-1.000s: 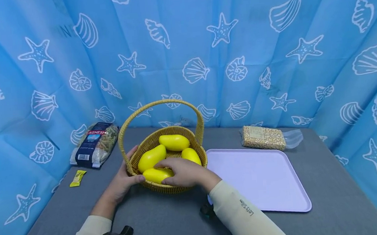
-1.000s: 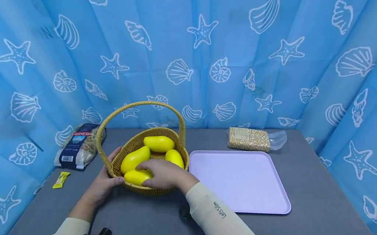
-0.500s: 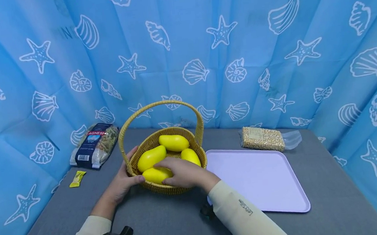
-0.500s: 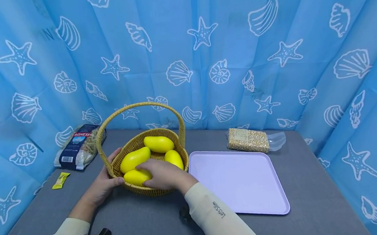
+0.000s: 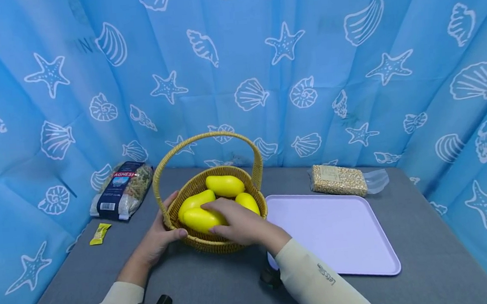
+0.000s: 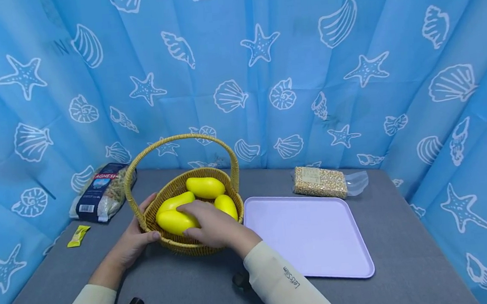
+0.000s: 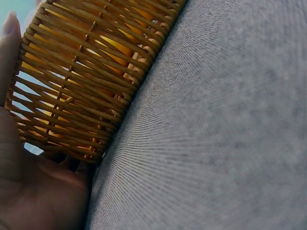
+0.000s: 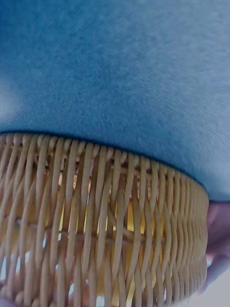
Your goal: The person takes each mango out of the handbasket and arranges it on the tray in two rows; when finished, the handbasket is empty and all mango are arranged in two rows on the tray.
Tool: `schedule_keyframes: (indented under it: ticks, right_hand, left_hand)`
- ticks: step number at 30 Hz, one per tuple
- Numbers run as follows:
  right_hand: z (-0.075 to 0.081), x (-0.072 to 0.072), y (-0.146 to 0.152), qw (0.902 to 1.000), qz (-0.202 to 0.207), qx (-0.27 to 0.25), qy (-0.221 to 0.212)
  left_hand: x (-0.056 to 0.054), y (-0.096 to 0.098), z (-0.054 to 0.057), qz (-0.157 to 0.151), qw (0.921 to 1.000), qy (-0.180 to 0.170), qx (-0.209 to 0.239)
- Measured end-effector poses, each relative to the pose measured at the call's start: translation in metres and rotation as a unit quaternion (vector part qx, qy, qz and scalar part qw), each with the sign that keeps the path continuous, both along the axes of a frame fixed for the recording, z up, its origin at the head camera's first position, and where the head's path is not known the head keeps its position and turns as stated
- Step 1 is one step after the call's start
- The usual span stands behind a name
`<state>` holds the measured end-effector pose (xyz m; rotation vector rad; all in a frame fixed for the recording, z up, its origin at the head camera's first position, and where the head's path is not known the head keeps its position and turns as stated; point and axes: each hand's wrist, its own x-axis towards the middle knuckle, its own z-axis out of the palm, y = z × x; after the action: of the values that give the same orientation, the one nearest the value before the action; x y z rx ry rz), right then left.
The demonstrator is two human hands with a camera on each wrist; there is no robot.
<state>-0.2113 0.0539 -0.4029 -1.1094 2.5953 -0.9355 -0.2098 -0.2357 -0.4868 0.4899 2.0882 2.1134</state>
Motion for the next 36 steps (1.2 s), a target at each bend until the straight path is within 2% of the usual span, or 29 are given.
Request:
schedule_keyframes:
  ticks: [6,14,22,32,36]
  right_hand:
    - [0.003,0.01,0.018,0.9938,-0.029,-0.107,-0.013]
    - [0.003,0.027,0.054,0.9666,-0.049,-0.247,-0.05]
    - [0.009,0.033,0.091,0.9499,-0.08,-0.298,-0.048]
    - [0.01,0.037,0.128,0.9433,-0.115,-0.306,-0.059]
    - [0.006,0.033,0.143,0.9344,-0.145,-0.317,-0.071]
  left_hand:
    - [-0.001,0.0,-0.001,0.0,0.9999,-0.009,0.008]
    - [-0.001,-0.001,-0.002,0.003,0.9998,-0.015,0.01]
    - [-0.002,0.001,-0.001,-0.001,1.0,-0.003,0.009]
    - [-0.003,0.0,-0.001,0.003,1.0,-0.006,0.002]
    - [-0.004,0.0,-0.002,0.002,1.0,-0.004,0.003]
